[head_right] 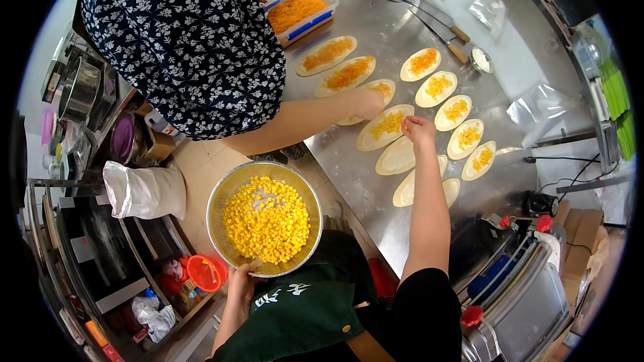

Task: The person places corn kernels onto several oval dough pieces laid out on a stainless steel counter. They then place slices of ham on top of the corn. A coworker adds shredded cheese to the same dough pieces.

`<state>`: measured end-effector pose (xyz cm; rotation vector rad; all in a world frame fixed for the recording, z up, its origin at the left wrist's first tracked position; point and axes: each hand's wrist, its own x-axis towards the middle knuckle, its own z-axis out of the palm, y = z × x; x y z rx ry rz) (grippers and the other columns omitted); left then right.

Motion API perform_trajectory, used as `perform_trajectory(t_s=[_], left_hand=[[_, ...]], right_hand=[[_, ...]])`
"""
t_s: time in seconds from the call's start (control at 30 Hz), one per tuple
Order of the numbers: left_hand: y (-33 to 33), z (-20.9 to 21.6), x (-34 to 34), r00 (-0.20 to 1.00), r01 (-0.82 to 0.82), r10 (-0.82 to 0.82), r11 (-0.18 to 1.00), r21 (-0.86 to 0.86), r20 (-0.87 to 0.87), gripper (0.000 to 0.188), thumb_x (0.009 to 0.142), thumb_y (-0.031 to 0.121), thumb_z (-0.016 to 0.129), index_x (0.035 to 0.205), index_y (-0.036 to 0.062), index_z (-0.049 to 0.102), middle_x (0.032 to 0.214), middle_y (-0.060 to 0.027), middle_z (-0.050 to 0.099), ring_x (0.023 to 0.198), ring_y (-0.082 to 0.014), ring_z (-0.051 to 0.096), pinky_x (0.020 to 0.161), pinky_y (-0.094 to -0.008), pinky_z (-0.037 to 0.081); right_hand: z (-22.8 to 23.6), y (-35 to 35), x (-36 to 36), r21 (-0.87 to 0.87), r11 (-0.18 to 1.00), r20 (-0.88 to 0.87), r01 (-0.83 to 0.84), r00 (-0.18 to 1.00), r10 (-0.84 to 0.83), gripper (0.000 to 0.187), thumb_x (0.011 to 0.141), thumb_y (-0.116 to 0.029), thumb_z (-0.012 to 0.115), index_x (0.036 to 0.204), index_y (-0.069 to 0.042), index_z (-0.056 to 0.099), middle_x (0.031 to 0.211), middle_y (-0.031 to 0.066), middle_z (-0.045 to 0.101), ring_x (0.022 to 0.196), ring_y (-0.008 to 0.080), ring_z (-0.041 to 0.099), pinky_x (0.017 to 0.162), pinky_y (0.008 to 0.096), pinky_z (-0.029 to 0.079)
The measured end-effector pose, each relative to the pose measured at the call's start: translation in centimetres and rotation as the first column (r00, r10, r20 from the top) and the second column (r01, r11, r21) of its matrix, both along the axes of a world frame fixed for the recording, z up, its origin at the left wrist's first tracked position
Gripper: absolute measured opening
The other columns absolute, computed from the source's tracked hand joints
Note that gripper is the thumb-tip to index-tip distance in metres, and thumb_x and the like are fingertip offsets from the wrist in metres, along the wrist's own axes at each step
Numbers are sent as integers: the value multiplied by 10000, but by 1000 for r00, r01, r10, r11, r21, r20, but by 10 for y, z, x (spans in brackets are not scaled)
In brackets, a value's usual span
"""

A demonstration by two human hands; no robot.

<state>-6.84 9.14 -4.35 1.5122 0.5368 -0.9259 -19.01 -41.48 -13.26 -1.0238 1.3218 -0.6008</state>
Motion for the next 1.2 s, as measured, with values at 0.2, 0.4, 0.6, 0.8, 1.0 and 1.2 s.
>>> perform_trajectory(t_s=[0.2, 0.4, 0.6, 0.8, 1.0, 1.2], left_hand=[[-1, 4, 1, 1000, 5, -5, 1000, -28, -19, 485, 687, -40, 422, 1166, -24, 348, 977, -187, 545, 706, -277, 596, 442, -311, 486], [2, 2, 1, 999, 9, -10, 999, -33, -32, 493, 686, -42, 425, 1172, -24, 342, 967, -188, 545, 683, -278, 593, 438, -310, 483], [5, -5, 0, 1000, 17, -18, 999, -42, -5, 472, 692, -32, 434, 1157, -22, 352, 951, -187, 549, 671, -270, 590, 438, -313, 475], [16, -10, 4, 993, 110, -111, 992, -55, -27, 427, 706, -7, 446, 1128, -24, 384, 896, -163, 567, 633, -251, 580, 437, -303, 461], [24, -12, 10, 977, 210, -210, 978, -8, -42, 502, 690, -36, 470, 1180, 20, 380, 990, -120, 557, 718, -222, 584, 525, -275, 479], [18, -12, 3, 979, 182, -178, 983, -32, 99, 389, 733, -6, 496, 1114, -1, 417, 852, -113, 584, 641, -197, 576, 458, -262, 444]], right_hand=[[-11, 25, -46, -133, 986, -211, -104, 975, 74, 181, 730, 14, 595, 903, 65, 589, 791, 95, 605, 663, 148, 584, 609, 227, 492], [-17, 37, -56, -114, 991, -231, -75, 972, 47, 199, 756, -24, 572, 937, 55, 595, 809, 94, 613, 676, 135, 584, 579, 223, 473], [-9, 50, -65, -194, 980, -155, 33, 986, -64, 172, 783, -35, 554, 931, 43, 596, 827, 92, 613, 704, 127, 584, 577, 221, 472], [41, 147, -21, -263, 928, 75, -263, 954, 291, 114, 786, -48, 570, 877, 10, 607, 767, 48, 612, 698, 101, 566, 617, 215, 453], [79, 281, 75, -301, 212, -282, -930, 300, 911, 416, 742, -211, 653, 1092, -22, 531, 1099, 192, 505, 1024, 279, 505, 834, 385, 428], [73, 403, 95, -320, -134, -804, -938, 194, 561, 572, 734, -211, 612, 1252, -107, 392, 1266, 249, 315, 1121, 402, 364, 818, 481, 408]])
